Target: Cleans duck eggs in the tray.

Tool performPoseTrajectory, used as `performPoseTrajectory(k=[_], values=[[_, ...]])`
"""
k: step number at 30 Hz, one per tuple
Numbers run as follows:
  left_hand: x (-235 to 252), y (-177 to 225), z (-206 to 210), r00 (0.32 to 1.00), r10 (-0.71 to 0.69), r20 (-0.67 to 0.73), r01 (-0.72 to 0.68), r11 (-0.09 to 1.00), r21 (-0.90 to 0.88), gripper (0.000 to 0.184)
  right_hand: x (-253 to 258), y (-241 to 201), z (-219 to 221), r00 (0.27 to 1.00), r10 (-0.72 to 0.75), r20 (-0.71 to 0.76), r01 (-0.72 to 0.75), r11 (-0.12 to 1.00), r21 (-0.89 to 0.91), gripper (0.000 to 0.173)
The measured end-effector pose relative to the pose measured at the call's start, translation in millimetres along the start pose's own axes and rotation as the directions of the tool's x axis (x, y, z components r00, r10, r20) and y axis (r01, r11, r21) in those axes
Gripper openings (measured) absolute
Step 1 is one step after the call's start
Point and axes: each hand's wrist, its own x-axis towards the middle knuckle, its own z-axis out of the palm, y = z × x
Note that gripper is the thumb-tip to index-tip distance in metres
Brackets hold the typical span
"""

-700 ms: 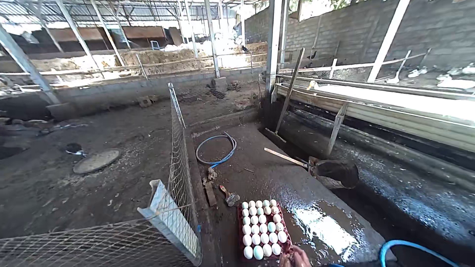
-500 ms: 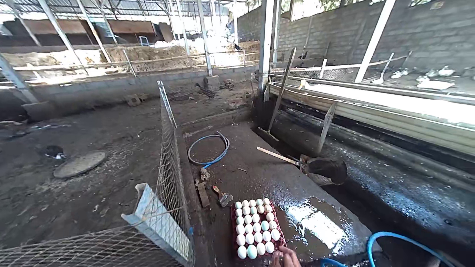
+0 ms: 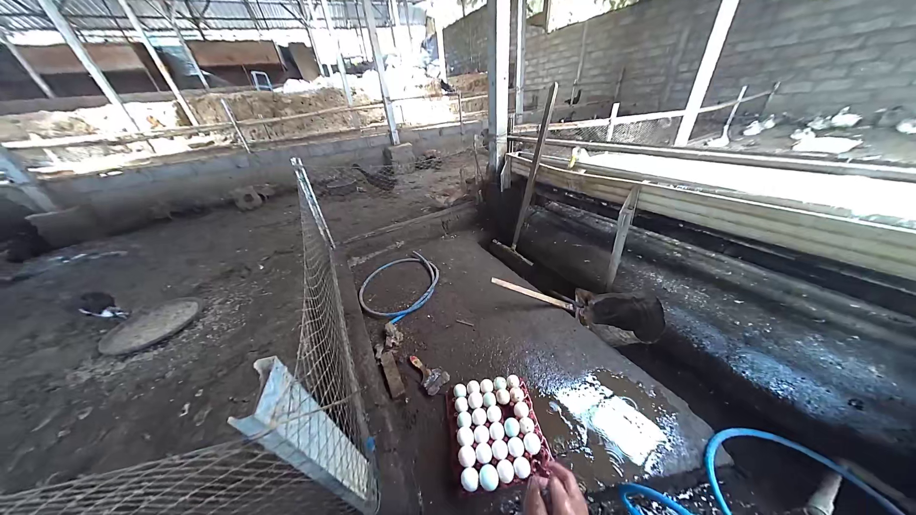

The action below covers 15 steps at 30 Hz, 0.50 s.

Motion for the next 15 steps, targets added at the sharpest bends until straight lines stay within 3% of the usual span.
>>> performPoseTrajectory(k=[2, 6, 10, 13, 15], values=[[6.0, -4.7, 2.5, 1.000, 0.019, 0.025, -0.019, 1.000, 0.024, 0.055, 13.6, 1.6, -3.3, 0.998, 0.055, -0.020, -0.055, 0.998, -0.005, 0.046], [0.9, 1.9, 3.6, 0.999, 0.032, -0.007, -0.032, 0.999, -0.042, 0.047, -3.1, 7.0, -3.5, 0.996, -0.083, 0.039, 0.085, 0.995, -0.053, 0.047], [3.3, 7.1, 9.0, 1.000, -0.009, 0.026, 0.009, 1.000, -0.005, 0.051, 16.5, 2.5, -9.3, 0.994, 0.100, -0.042, -0.099, 0.995, 0.011, 0.045], [4.1, -1.9, 11.9, 0.999, 0.030, 0.017, -0.029, 0.998, -0.061, 0.050, 4.3, -1.3, -9.6, 1.000, -0.012, -0.006, 0.012, 0.999, -0.052, 0.043], [0.2, 8.1, 8.0, 0.993, -0.087, 0.078, 0.089, 0.996, -0.023, 0.051, 17.1, 3.8, -17.0, 0.996, 0.087, 0.007, -0.087, 0.993, -0.074, 0.039]])
